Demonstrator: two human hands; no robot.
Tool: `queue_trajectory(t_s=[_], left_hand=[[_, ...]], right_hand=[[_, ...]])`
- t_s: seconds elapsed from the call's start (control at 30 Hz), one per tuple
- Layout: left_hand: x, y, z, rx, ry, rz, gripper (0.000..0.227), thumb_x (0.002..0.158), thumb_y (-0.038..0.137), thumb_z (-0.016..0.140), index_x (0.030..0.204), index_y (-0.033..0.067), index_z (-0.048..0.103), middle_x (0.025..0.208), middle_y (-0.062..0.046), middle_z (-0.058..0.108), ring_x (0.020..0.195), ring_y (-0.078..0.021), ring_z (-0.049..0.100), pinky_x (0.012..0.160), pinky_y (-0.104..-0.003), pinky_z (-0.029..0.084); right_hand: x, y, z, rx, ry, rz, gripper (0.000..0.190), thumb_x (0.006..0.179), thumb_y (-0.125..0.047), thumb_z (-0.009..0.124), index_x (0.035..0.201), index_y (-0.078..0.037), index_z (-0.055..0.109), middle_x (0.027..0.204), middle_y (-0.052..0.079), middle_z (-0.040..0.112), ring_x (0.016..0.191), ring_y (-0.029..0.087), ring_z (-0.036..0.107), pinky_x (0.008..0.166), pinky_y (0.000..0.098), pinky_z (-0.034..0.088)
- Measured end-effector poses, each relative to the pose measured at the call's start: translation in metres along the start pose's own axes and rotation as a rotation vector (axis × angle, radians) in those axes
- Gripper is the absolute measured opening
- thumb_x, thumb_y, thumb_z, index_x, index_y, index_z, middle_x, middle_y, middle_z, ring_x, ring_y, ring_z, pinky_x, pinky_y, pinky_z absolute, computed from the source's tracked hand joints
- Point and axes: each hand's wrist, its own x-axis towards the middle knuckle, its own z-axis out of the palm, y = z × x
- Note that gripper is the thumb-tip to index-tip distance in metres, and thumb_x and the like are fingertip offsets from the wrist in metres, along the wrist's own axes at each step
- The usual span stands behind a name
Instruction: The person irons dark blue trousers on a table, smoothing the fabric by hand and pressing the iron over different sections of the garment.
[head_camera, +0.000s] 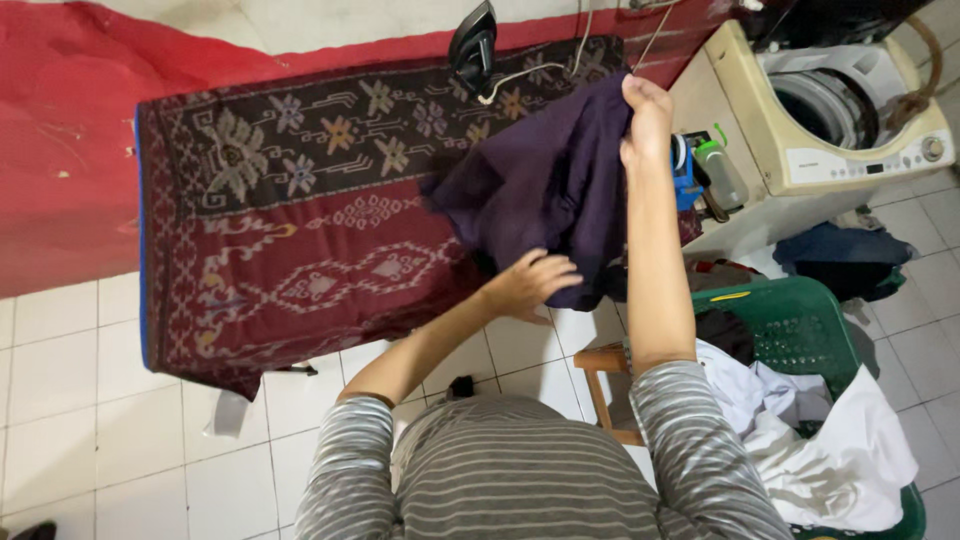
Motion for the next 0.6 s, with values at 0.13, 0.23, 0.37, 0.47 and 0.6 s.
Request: queue_trajectory(t_s=[0.13,0.23,0.37,0.47,0.6], left_hand=[[-0.034,-0.024,0.055,0.118,-0.185,-0.088,0.024,0.096,0.014,0.061,0.118,0.0131,0.071,0.111,-0.003,0.070,0.112,-0.0204,0.064,0.097,-0.036,0.047],[-0.039,-0.056,0.056,-0.001,-0.368,-0.073,0.011,0.097,0.012,0.060,0.103,0.0131,0.070,0.098,-0.005,0.069,0.099,-0.0242,0.067,0.097,-0.039,0.052],[0.003,-0.076,0.030,-0.343,0.105,-0.501,0.010,0.098,0.009,0.063,0.107,0.0075,0.068,0.104,-0.008,0.070,0.095,-0.0280,0.070,0.081,-0.038,0.057],[0.021,-0.070,0.018,-0.268,0.190,-0.608,0.011,0.096,0.013,0.073,0.105,0.0088,0.068,0.100,-0.006,0.072,0.091,-0.0283,0.072,0.077,-0.040,0.057],[-0.017,-0.072,0.032,0.137,0.329,-0.987,0.057,0.081,0.025,0.085,0.128,0.0038,0.062,0.121,-0.018,0.067,0.115,-0.0387,0.062,0.100,-0.048,0.048]], right_hand=[[0.007,0.011,-0.015,-0.007,0.034,-0.031,0.011,0.100,-0.004,0.063,0.095,0.003,0.072,0.091,0.009,0.076,0.082,0.018,0.073,0.081,0.0309,0.058],[0.013,0.024,-0.033,-0.066,0.013,-0.058,0.010,0.100,-0.003,0.063,0.094,0.001,0.071,0.090,0.006,0.074,0.082,0.015,0.070,0.080,0.0291,0.057],[0.022,0.052,-0.040,-0.206,-0.014,-0.139,0.006,0.099,0.000,0.066,0.096,-0.001,0.071,0.091,0.001,0.070,0.086,0.010,0.064,0.082,0.0251,0.051],[0.015,0.064,-0.048,-0.122,0.054,-0.166,0.006,0.096,0.001,0.066,0.095,-0.001,0.071,0.091,0.001,0.070,0.086,0.011,0.063,0.083,0.0253,0.050],[0.014,0.053,-0.056,-0.003,0.114,-0.176,0.006,0.095,0.001,0.065,0.094,-0.001,0.070,0.091,0.002,0.070,0.088,0.012,0.065,0.085,0.0264,0.052]])
